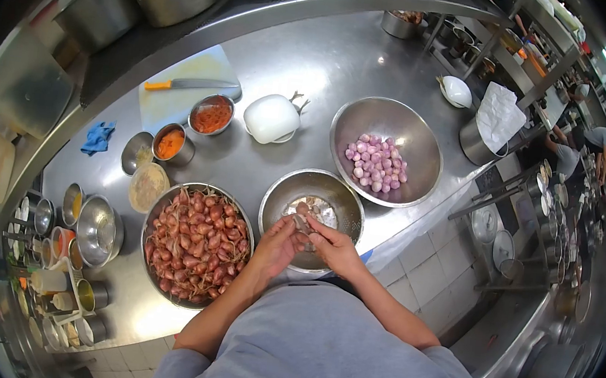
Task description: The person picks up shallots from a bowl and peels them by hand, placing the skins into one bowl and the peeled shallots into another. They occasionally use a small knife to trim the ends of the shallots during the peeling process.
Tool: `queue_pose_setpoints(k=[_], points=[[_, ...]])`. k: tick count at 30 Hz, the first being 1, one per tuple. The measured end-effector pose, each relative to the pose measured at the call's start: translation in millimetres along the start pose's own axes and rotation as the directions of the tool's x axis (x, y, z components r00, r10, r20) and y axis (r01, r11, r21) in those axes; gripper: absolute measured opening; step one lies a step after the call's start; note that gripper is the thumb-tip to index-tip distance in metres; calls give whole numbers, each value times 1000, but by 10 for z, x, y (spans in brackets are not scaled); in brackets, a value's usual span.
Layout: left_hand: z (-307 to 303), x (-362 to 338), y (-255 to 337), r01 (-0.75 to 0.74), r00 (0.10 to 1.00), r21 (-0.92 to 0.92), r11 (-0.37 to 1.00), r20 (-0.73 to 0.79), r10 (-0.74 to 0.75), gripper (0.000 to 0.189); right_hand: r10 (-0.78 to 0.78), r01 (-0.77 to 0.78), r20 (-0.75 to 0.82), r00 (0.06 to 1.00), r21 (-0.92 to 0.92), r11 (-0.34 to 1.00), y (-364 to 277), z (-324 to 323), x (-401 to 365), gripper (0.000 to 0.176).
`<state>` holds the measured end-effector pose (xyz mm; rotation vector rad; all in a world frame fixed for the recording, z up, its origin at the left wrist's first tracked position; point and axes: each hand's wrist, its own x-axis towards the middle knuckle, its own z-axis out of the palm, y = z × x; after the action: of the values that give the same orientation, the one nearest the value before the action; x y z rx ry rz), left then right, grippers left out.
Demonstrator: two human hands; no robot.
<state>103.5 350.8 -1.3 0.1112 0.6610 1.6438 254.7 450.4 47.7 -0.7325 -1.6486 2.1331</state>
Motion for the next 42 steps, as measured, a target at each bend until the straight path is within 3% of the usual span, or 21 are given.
queue_pose_setpoints(k=[2, 4, 5, 7, 11, 13, 19, 21, 27, 29, 31, 34, 37, 39, 41, 42], points=[[-16, -11, -8, 17, 1000, -8, 1000, -17, -17, 26, -6, 6, -22, 1000, -12, 1000, 24, -2, -28, 43], [-35, -2, -4, 12, 1000, -12, 1000, 4, -12, 27, 191, -189, -5, 982, 131, 973, 10, -3, -65, 41], [-55, -10, -7, 28, 1000, -19, 999, 3, -27, 27, 202, -197, -18, 979, 134, 971, 17, 14, -87, 41], [-40, -31, 6, 38, 999, -1, 999, 23, -38, 29, 341, -310, -25, 940, 356, 881, -15, 54, -137, 41], [12, -27, 25, 45, 994, 32, 999, 101, -48, 32, 370, -339, 47, 928, 525, 781, -97, 46, -244, 43], [67, -22, 46, 63, 995, 44, 997, 70, -66, 36, 347, -323, 58, 936, 529, 784, -146, 34, -250, 43], [90, 56, 89, 20, 1000, 72, 997, 5, -20, 43, 342, -343, 58, 938, 300, 890, -199, -70, -94, 42], [136, 25, 132, 31, 999, 177, 984, -28, -26, 42, 337, -338, 41, 941, 184, 923, -206, -88, -28, 41], [224, -112, 135, -74, 981, 276, 958, -155, 120, 38, 401, -428, 164, 901, 194, 883, -161, -221, 187, 42], [243, -140, 85, -132, 973, 263, 956, -152, 176, 36, 325, -331, 66, 944, 155, 931, -222, -260, 272, 48], [229, -135, 39, -173, 955, 288, 942, -187, 232, 35, 323, -336, 136, 936, 80, 939, -237, -347, 307, 56], [172, -181, -41, -206, 936, 321, 924, -210, 282, 33, 135, -87, 334, 933, -153, 984, -174, -396, 281, 65], [361, -113, -29, -226, 923, 319, 920, -231, 307, 31, 202, -113, 382, 902, -241, 964, -295, -415, 317, 64], [363, -99, -10, -223, 929, 350, 910, -205, 307, 32, 179, -93, 398, 900, -226, 970, -262, -466, 388, 63], [321, -77, 0, -226, 933, 375, 899, -181, 310, 32, 10, 87, 394, 919, -228, 970, -194, -467, 426, 62], [308, -76, 5, -219, 937, 371, 902, -178, 301, 32, 8, 83, 384, 923, -220, 972, -154, -460, 423, 62]])
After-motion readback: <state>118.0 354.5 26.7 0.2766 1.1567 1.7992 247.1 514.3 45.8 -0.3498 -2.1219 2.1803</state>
